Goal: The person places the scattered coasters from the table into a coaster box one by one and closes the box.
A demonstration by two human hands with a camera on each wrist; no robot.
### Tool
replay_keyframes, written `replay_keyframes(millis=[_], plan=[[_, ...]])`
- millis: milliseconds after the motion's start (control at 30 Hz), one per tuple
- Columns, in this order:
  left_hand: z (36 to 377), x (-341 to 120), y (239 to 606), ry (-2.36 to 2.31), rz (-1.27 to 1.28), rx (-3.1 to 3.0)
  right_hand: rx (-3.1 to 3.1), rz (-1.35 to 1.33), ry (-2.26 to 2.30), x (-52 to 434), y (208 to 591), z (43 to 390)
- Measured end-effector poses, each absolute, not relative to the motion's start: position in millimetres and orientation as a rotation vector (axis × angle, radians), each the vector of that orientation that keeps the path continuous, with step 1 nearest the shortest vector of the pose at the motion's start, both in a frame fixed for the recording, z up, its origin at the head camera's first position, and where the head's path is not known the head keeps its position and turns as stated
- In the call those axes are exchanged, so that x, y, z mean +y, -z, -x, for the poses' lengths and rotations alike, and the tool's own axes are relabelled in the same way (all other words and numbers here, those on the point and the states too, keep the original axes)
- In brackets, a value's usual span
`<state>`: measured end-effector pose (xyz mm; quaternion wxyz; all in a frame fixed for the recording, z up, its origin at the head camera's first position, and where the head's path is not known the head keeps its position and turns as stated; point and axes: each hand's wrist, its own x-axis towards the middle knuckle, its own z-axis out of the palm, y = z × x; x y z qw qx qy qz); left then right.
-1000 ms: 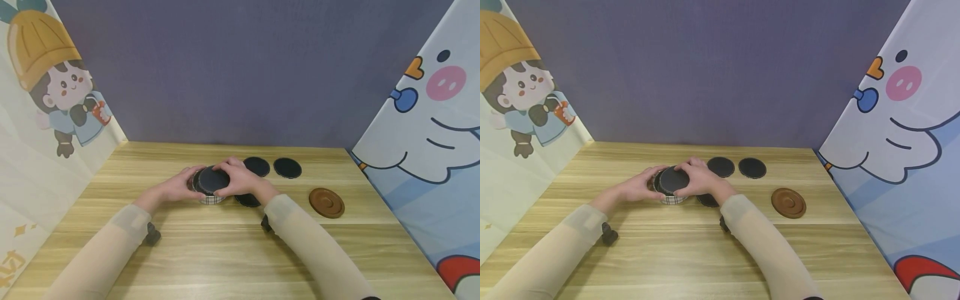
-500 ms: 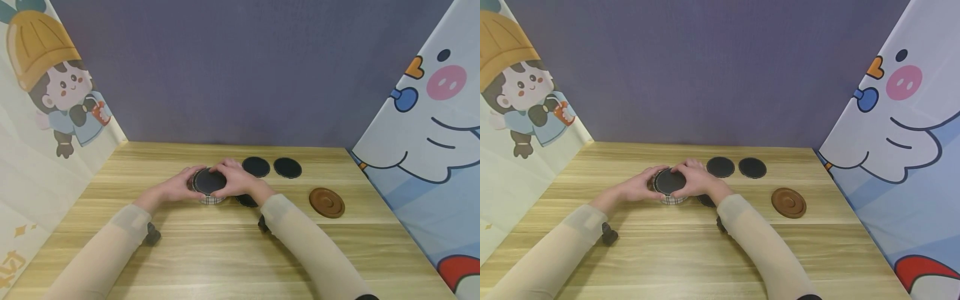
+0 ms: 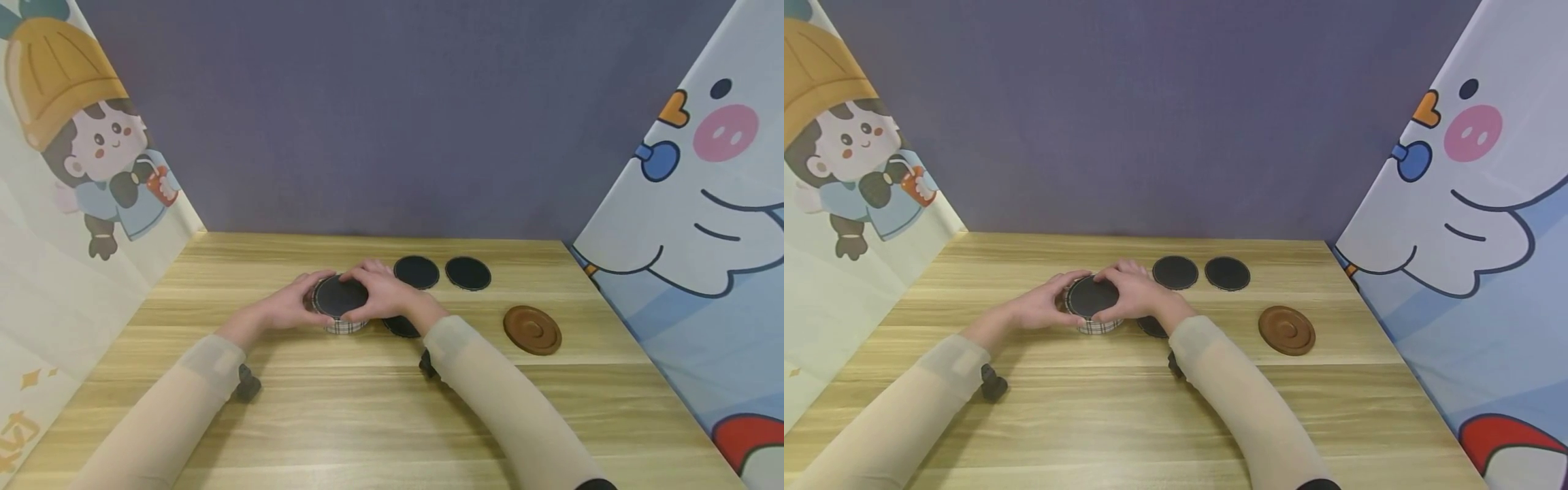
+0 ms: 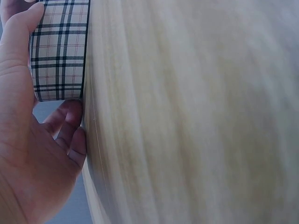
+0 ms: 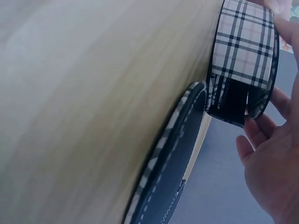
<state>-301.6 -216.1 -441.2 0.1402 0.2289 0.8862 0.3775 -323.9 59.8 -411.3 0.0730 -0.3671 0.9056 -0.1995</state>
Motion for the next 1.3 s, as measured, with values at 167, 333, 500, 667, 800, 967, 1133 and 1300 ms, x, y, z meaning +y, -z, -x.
replay_keyframes(millis=[167, 333, 500, 667, 800, 967, 1133, 1300], plan=[[301, -216, 441, -1.077, -0.669, 2.578, 2.721, 1.100, 0.611, 60, 412, 324], [300, -216, 440, -1.075, -0.665, 2.574, 2.718, 1.089, 0.636, 62, 412, 325], [298, -216, 440, -1.073, -0.662, 2.566, 2.709, 1.081, 0.651, 62, 413, 326], [298, -215, 438, -1.063, -0.651, 2.572, 2.700, 1.049, 0.663, 67, 413, 324], [298, -214, 438, -1.055, -0.645, 2.602, 2.704, 0.989, 0.690, 79, 409, 324], [298, -213, 438, -1.083, -0.634, 2.603, 2.735, 0.947, 0.684, 105, 405, 325], [298, -213, 438, -1.088, -0.644, 2.616, 2.762, 0.940, 0.660, 136, 404, 325], [298, -212, 439, -1.093, -0.663, 2.615, 2.773, 0.857, 0.625, 163, 405, 324]])
